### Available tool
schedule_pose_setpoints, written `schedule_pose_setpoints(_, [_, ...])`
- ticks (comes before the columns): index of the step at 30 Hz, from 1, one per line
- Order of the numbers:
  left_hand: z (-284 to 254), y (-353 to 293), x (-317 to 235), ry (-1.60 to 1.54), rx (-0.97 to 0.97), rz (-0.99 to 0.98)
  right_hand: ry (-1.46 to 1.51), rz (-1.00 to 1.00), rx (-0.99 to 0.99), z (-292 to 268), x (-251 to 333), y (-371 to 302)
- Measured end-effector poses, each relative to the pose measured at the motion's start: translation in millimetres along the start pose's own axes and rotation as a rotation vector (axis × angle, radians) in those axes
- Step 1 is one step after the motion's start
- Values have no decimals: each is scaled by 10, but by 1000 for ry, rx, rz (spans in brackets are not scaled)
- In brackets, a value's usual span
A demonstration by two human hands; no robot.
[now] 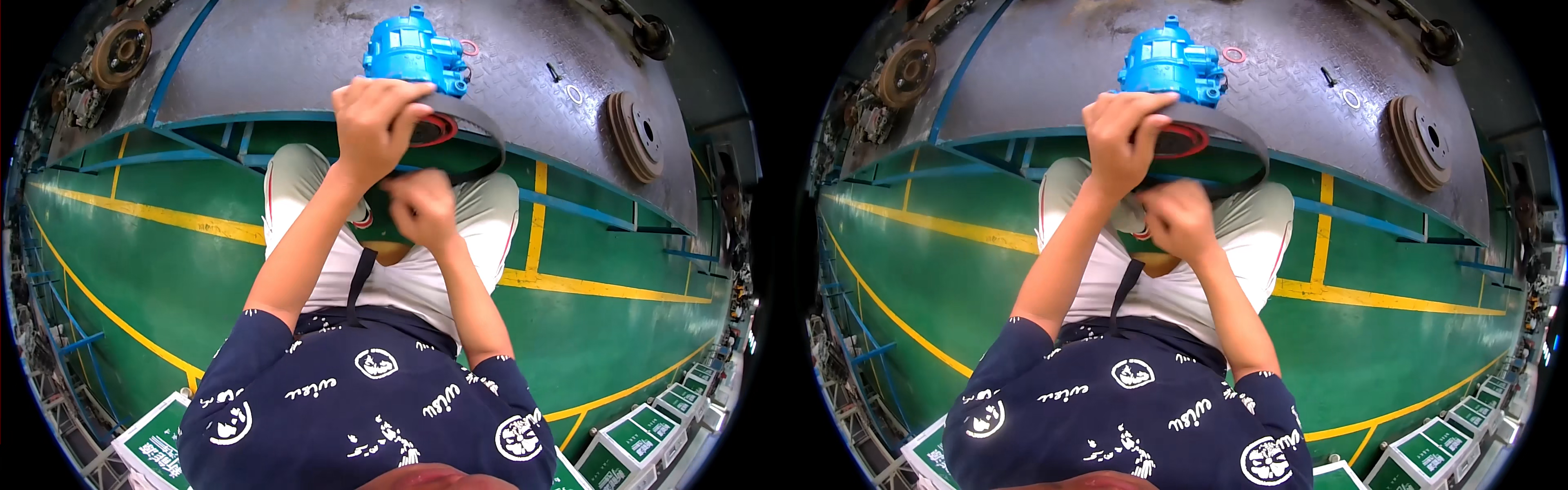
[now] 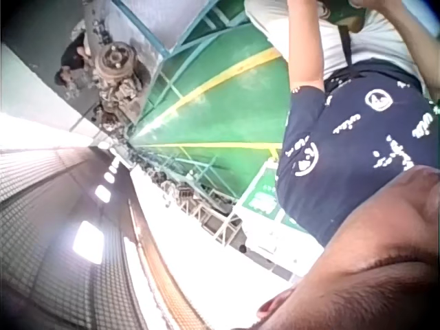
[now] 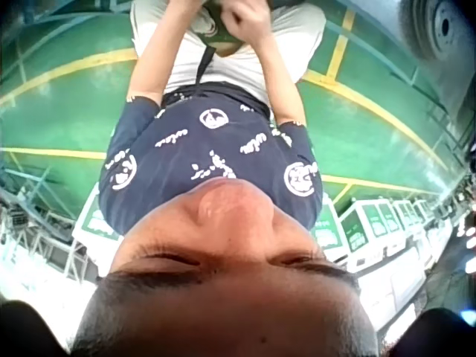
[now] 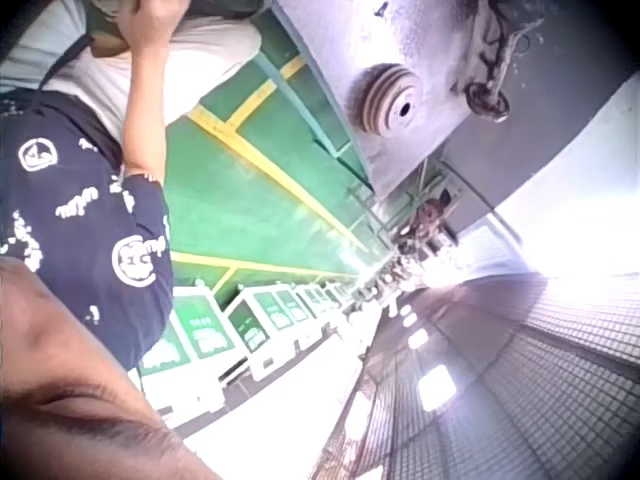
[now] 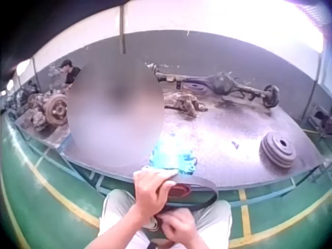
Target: The person handles a blue compressor component on a workbench, picks up a crankshaft and a cloth, then walks across the workshop floor and sits down.
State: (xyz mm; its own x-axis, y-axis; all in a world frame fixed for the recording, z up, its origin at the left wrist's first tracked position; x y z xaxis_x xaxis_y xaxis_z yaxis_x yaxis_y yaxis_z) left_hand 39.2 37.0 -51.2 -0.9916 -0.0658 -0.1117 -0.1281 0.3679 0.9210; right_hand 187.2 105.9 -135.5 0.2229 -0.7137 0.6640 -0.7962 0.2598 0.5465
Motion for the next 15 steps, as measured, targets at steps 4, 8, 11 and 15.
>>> schedule_pose_setpoints(4, [77, -617, -98, -412, -317, -576, -200, 140, -606, -416, 181, 396])
schedule_pose_setpoints(8, [194, -1212, -122, -542, -320, -800, -299, 88, -546, -221, 203, 894])
schedule_pose_setpoints(11, [66, -1625, -91, -638, -47, -930, -365, -18, -442, -13, 507, 1092])
schedule_pose_setpoints(15, [-385, -1568, 141, -524, -275, -1209, -667, -104, -104, 312, 696, 1148])
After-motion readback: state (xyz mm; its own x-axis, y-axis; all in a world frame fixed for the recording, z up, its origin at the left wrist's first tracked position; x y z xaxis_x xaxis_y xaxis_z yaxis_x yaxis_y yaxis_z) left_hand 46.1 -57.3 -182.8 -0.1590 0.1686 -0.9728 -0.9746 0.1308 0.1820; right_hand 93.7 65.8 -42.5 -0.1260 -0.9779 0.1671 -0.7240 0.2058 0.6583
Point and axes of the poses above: each hand's wrist, its own y-axis towards the middle knuckle, its own z-axis out of the palm, x = y × z, the point moved 3 cm from there along y, towards the middle knuckle, and after that the axes turned 13 degrees about z, right-handed, at the moved point
